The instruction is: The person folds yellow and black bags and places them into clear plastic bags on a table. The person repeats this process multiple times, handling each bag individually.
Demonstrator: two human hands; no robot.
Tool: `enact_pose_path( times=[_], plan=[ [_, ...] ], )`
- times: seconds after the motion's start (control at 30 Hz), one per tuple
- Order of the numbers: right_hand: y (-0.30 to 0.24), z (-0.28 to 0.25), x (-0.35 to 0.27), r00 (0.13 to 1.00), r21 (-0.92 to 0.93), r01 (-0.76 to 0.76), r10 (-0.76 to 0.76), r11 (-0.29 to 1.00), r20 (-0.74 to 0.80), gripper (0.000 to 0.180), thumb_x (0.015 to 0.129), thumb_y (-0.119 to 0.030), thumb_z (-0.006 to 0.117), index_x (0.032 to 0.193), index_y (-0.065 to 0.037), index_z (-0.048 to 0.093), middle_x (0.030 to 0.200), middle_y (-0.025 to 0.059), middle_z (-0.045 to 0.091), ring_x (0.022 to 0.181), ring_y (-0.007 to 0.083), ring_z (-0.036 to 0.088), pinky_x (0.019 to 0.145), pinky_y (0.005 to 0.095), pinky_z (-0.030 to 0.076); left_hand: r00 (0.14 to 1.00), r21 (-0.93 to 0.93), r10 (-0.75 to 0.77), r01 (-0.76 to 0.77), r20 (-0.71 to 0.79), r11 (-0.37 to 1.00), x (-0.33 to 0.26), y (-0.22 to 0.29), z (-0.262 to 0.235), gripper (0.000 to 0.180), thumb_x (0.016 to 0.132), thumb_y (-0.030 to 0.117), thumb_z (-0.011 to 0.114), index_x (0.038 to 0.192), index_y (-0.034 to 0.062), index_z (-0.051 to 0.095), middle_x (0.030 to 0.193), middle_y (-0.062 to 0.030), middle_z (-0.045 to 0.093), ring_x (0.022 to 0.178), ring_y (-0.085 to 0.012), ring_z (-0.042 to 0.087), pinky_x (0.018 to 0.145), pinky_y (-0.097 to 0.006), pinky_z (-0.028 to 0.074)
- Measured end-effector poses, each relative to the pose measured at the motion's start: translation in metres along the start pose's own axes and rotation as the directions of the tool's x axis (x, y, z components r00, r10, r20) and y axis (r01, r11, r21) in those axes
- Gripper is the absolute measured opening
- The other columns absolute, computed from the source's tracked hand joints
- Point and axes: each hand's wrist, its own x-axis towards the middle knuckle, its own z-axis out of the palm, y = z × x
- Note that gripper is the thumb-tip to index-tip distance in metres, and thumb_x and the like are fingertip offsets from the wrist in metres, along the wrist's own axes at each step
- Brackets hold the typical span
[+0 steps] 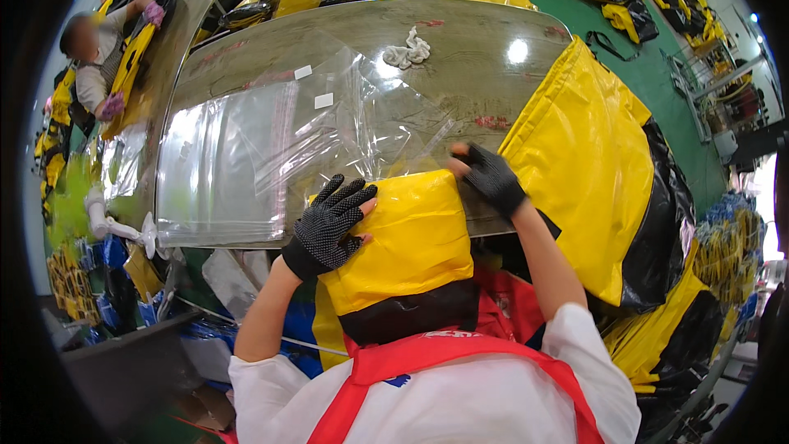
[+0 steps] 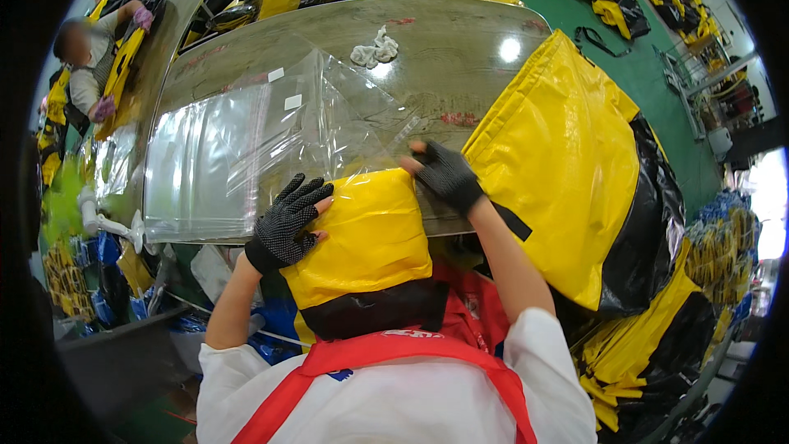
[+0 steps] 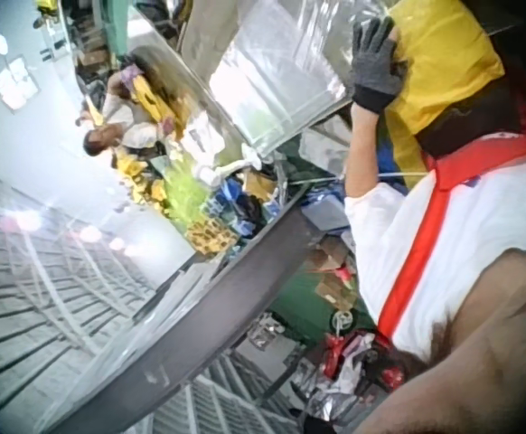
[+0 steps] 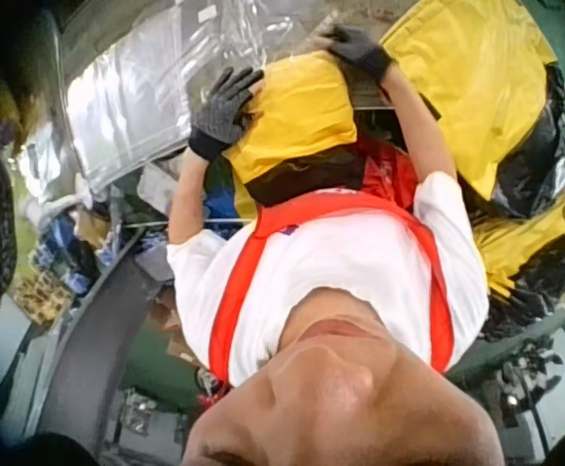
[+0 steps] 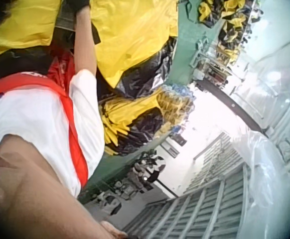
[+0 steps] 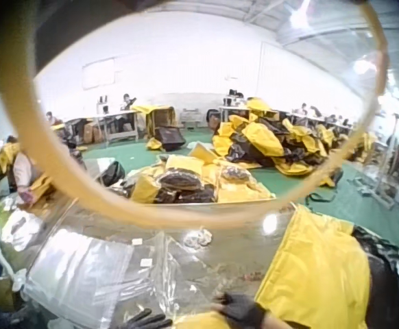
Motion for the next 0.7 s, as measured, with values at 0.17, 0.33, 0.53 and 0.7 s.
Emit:
enact_pose_path(
  times=[0.17,0.33,0.53,0.7],
  plan=[
    [-0.002,0.003,0.035,0.942,0.296,-0.093,-0.012,0.951,0.334,0.028,0.088,-0.026,0.055,0.081,0.001,0.057,0.074,0.0034,0.058,0.071,0.0111,0.051,0.069,0.0253,0.042,0.986,0.109,-0.15,0.157,-0.07,0.982,-0.006,0.014,0.002,0.06,0.075,0.022,0.067,0.127,0.0029,0.044,0.129,-0.0186,0.047,0.124,-0.0359,0.04,0.108,-0.049,0.022],
    [0.022,-0.007,-0.012,0.959,0.437,-0.26,0.175,0.861,0.225,0.022,0.09,-0.025,0.054,0.086,-0.003,0.054,0.079,-0.0016,0.054,0.075,0.0055,0.046,0.068,0.0215,0.039,0.975,0.161,-0.197,0.211,-0.099,0.964,-0.016,0.015,0.013,0.068,0.072,0.024,0.07,0.129,0.0004,0.041,0.132,-0.0198,0.044,0.127,-0.0384,0.035,0.11,-0.049,0.018],
    [0.017,-0.004,-0.038,0.956,0.297,-0.292,0.262,0.909,0.134,0.026,0.077,-0.023,0.072,0.086,-0.004,0.058,0.073,-0.0037,0.055,0.065,0.0056,0.047,0.059,0.0239,0.041,0.974,0.108,-0.182,0.197,-0.133,0.974,-0.011,0.018,0.022,0.065,0.073,0.021,0.068,0.129,0.0006,0.042,0.134,-0.0204,0.042,0.129,-0.0388,0.031,0.11,-0.049,0.017],
    [0.016,0.03,-0.071,0.942,-0.151,-0.063,0.009,0.986,-0.336,0.032,0.083,-0.028,0.061,0.073,-0.001,0.049,0.064,0.0215,0.052,0.063,0.0395,0.054,0.054,0.0413,0.041,0.687,-0.531,-0.581,0.324,-0.438,0.783,-0.048,0.006,0.047,0.083,0.077,0.019,0.067,0.143,0.0063,0.019,0.146,-0.0158,0.023,0.135,-0.0277,0.022,0.11,-0.035,0.016]
  ],
)
